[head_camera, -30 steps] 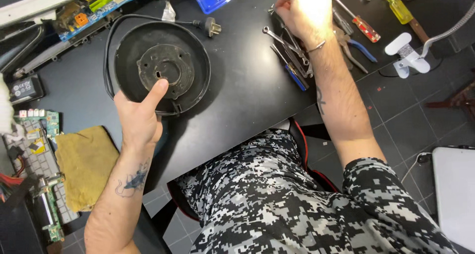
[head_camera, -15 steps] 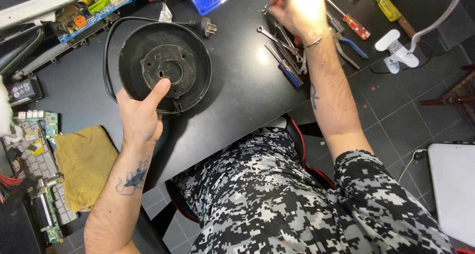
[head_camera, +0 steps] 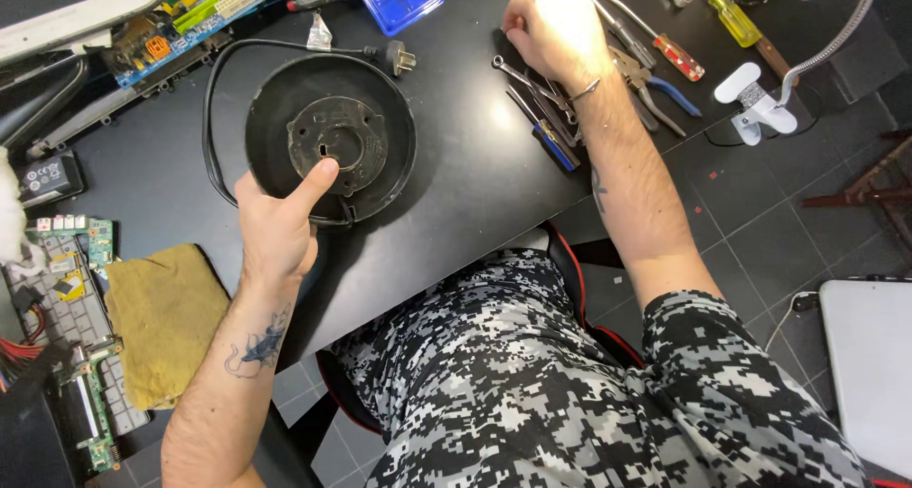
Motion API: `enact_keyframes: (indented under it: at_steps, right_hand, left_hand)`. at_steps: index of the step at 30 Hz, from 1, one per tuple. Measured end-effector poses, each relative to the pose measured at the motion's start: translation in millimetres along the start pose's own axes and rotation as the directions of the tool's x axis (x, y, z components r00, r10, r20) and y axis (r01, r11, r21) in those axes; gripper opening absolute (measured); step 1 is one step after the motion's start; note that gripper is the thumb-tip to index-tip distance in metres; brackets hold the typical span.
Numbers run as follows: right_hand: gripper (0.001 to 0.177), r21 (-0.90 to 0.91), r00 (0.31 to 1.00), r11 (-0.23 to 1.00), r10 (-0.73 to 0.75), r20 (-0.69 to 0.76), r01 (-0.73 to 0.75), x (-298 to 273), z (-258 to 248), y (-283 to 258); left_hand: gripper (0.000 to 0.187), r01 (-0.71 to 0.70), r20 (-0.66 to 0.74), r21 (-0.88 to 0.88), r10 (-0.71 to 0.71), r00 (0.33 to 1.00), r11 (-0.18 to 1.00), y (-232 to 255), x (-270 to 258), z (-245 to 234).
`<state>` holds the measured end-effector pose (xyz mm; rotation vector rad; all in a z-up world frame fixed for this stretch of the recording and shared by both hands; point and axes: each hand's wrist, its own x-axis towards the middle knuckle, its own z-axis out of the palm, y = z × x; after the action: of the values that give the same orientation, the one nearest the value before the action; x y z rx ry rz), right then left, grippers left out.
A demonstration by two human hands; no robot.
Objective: The person holds a black circular electronic component, flips it to show the underside, and uses a red-handled screwdriver to tighten screws on the base. The person then places the component on the workbench.
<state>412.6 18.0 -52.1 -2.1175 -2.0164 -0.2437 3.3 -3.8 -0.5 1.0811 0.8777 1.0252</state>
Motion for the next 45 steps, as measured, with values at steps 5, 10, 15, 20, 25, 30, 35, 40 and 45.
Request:
enact_keyframes:
  at_steps: [5,10,15,20,25,30,35,40,45]
  right_hand:
    - [0.003,0.178,0.982,0.978,-0.074,-0.174,0.105,1.1,1.1,10.6]
    - [0.023,0.323,0.942,0.941,0.009,-0.337,0.106,-11.9,-0.8,20.3]
    - [0.011,0.770,0.934,0.597,0.092,-0.344,0.225,-58.8,-104.9,-99.4]
    - [0.014,0.777,0.959,0.569,-0.088,-0.268,0.269,-76.0,-106.3,-173.1]
    - [0.011,0.829,0.984,0.532,-0.048,-0.173,0.172,-63.4,-98.6,-190.8]
    - [0.012,0.827,0.982,0.537,-0.024,-0.185,0.169,-59.7,-90.8,-196.5]
    - [0.011,0.811,0.977,0.554,-0.029,-0.210,0.191,-58.2,-84.3,-192.3]
    - [0.013,0.802,0.984,0.575,-0.033,-0.173,0.160,-57.4,-80.3,-190.7]
    - [0.015,0.795,0.983,0.584,-0.029,-0.182,0.164,-57.1,-84.2,-191.8]
  left_hand:
    - [0.035,0.002,0.005,0.018,-0.002,1.000,1.000,6.5,-0.9,2.5]
    - [0.039,-0.075,0.026,-0.021,0.075,0.997,0.997,-11.1,5.0,-6.8]
    - [0.037,-0.026,0.057,-0.089,0.031,0.998,0.996,-5.1,4.7,-5.3]
    - [0.035,-0.042,0.100,-0.051,0.047,0.994,0.998,-8.5,3.0,-7.2]
    - [0.033,0.019,0.102,-0.065,-0.012,0.995,0.998,-1.8,3.0,-6.1]
    - [0.035,0.006,0.120,-0.053,0.001,0.993,0.999,1.3,-0.3,-4.2]
    - [0.034,0.007,0.101,-0.010,-0.006,0.995,1.000,-2.2,-2.0,-1.7]
    - [0.031,-0.016,0.070,0.129,0.007,0.997,0.992,3.9,-6.4,2.6]
    - [0.027,-0.025,0.058,0.206,0.013,0.998,0.978,2.1,-8.6,5.0]
